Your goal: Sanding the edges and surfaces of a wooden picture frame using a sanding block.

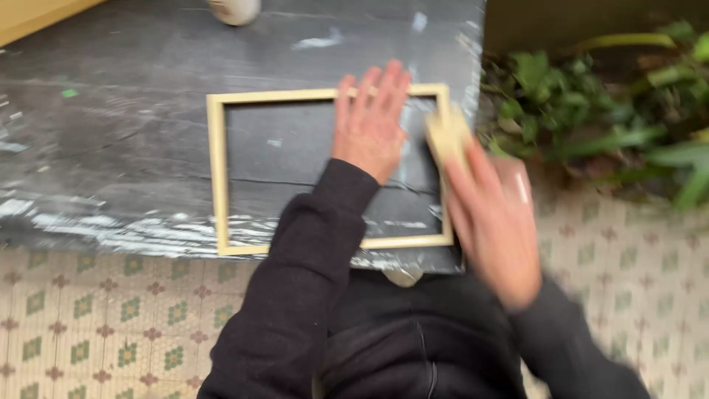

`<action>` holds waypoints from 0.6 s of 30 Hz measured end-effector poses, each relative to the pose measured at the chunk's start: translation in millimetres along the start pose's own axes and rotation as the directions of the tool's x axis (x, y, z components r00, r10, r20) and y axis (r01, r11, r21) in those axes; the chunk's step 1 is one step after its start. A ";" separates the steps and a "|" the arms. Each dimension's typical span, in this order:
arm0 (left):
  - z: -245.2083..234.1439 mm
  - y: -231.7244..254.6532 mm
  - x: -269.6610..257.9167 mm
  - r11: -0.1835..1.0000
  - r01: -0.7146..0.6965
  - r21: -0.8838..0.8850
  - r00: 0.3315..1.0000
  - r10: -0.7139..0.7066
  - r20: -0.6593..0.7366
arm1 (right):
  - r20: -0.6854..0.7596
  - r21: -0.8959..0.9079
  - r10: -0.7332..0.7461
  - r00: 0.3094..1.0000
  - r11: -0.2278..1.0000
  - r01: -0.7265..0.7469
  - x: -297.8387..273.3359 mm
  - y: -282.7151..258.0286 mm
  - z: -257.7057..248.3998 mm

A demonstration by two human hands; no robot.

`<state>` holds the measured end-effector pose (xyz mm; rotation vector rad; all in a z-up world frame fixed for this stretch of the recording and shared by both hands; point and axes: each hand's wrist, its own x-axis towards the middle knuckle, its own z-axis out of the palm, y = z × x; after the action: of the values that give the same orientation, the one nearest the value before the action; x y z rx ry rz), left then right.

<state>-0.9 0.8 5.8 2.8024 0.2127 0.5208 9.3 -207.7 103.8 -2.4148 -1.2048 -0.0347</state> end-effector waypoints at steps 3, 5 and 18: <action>0.1 -4.0 1.6 0.999 0.021 0.027 1.000 -0.020 -0.006 | 0.012 -0.077 0.014 1.000 0.997 -0.013 38.5 8.2 4.3; 1.3 -6.1 3.7 0.999 0.035 0.009 0.999 -0.035 -0.005 | 0.035 -0.037 0.005 0.999 0.999 -0.003 -6.2 -4.4 -6.2; 0.8 -4.9 3.3 0.998 0.056 0.035 0.998 -0.056 0.021 | 0.069 -0.004 0.022 0.997 1.000 -0.021 -42.0 -13.7 -11.1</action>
<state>2.0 5.8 4.6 2.8248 0.2972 0.4770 -25.3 -236.5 110.0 -2.4501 -1.2096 0.0534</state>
